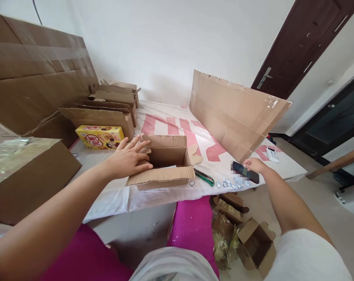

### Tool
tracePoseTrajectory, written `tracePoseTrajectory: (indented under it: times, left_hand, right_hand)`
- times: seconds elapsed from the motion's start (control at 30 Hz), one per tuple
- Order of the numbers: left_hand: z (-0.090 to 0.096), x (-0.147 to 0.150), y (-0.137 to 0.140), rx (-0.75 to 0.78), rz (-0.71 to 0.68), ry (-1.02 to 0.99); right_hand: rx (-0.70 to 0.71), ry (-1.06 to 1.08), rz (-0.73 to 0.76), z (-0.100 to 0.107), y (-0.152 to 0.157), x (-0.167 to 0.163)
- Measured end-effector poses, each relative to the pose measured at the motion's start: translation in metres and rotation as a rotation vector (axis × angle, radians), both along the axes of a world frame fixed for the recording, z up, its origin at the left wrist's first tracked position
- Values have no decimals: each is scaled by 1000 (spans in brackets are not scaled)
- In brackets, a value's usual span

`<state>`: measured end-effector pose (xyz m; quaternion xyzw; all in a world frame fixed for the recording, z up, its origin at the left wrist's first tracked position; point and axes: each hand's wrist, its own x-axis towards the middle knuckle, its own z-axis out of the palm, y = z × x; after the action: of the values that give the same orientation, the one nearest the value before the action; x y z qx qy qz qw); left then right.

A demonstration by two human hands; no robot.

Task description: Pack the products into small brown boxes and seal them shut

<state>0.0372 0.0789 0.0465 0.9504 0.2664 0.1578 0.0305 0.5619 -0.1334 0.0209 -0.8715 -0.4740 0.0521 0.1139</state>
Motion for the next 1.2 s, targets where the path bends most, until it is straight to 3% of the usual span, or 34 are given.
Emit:
tracePoseTrajectory:
  times: [0.1,0.17,0.33,0.4,0.47,0.53,0.63,0.73,0.9,0.97,1.07,1.13,1.2]
  left_hand:
    - [1,-3,2,-75,68,-23]
    - [-3,-5,2,-144,161,-136]
    - [-36,-11,-2,-488,376,-591]
    - [-48,-13,-8,-614,368,-748]
    - [-55,-16,-16,-628,314,-804]
    - [-57,-20,-25,-568,233,-789]
    - [-58,-29,-38,-482,107,-735]
    - [-60,-38,-48,-428,21,-660]
    - [-64,-48,-55,-314,-40,-619]
    - [-60,-51,-59,-142,60,-678]
    - [-51,-56,-69,237,219,-788]
    - [-43,-55,-78,371,82,-711]
    - [-36,-49,-86,352,-118,-526]
  right_hand:
    - [58,18,66,11,11,-30]
    - [179,-27,159,20,22,-61]
    - [538,-207,657,50,45,-168]
    - [551,-228,873,57,52,-212]
    - [484,-254,1030,57,58,-247]
    - [364,-297,1077,51,65,-271]
    - [186,-378,983,35,71,-288]
    - [105,-426,901,24,69,-292]
    - [120,-428,931,25,61,-296]
    - [138,-423,952,25,61,-297]
    - [160,-412,965,24,62,-298]
    - [173,-404,964,22,62,-298]
    - [187,-401,959,21,59,-299]
